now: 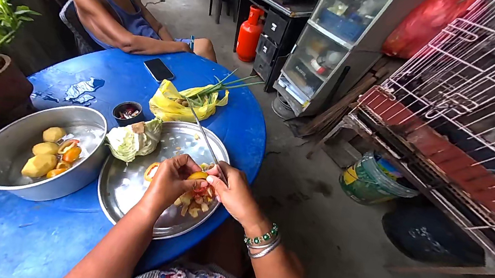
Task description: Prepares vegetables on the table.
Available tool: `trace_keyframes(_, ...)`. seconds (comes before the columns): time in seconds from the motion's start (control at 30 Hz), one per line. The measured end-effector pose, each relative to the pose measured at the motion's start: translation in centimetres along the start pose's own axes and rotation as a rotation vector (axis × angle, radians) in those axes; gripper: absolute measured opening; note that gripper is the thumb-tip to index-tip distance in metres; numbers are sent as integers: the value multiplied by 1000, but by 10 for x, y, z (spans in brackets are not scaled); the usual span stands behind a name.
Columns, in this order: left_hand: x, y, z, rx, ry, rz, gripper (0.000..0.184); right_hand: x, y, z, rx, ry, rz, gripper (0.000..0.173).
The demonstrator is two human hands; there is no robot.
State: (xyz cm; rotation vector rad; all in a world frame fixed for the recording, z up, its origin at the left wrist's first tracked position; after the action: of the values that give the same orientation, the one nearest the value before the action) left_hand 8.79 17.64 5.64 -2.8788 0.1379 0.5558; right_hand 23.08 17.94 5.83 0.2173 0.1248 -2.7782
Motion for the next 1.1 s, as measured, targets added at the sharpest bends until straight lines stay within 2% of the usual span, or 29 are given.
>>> trace_keyframes(0.27, -2, -1, 0, -15, 15, 3, 29, 0, 1, 2, -44, -34, 23, 19)
trace_keyframes(0.4, 1, -1, 3, -54, 6, 23, 27, 0, -1, 6, -93, 45, 31, 29)
trace_keyframes(0.5, 2, -2, 3, -55, 54, 39, 28, 0, -3, 8, -129, 80, 16, 27)
trace_keyframes(0.63, 4, 0, 4, -72, 163, 80, 34, -5, -6, 2, -73, 31, 8, 25)
trace_keyframes(0.97, 7, 0, 0, -32, 199, 88, 36, -7, -7, 0, -96, -62, -13, 23)
trace_keyframes(1.1, 4, -1, 3, -41, 246, 63, 28, -10, -5, -1, -113, -98, -46, 22)
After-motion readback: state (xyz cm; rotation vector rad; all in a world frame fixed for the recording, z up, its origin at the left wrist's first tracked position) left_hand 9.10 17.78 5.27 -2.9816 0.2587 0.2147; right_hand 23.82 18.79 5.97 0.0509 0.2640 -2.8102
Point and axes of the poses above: each hand's wrist, its own y-axis away from the middle knuckle, its own x-axis out of the palm, z = x × y, the point moved 10 cm from there along -y, towards the middle knuckle, and after that the axes turned 13 degrees about -y, right-handed, at the moved point
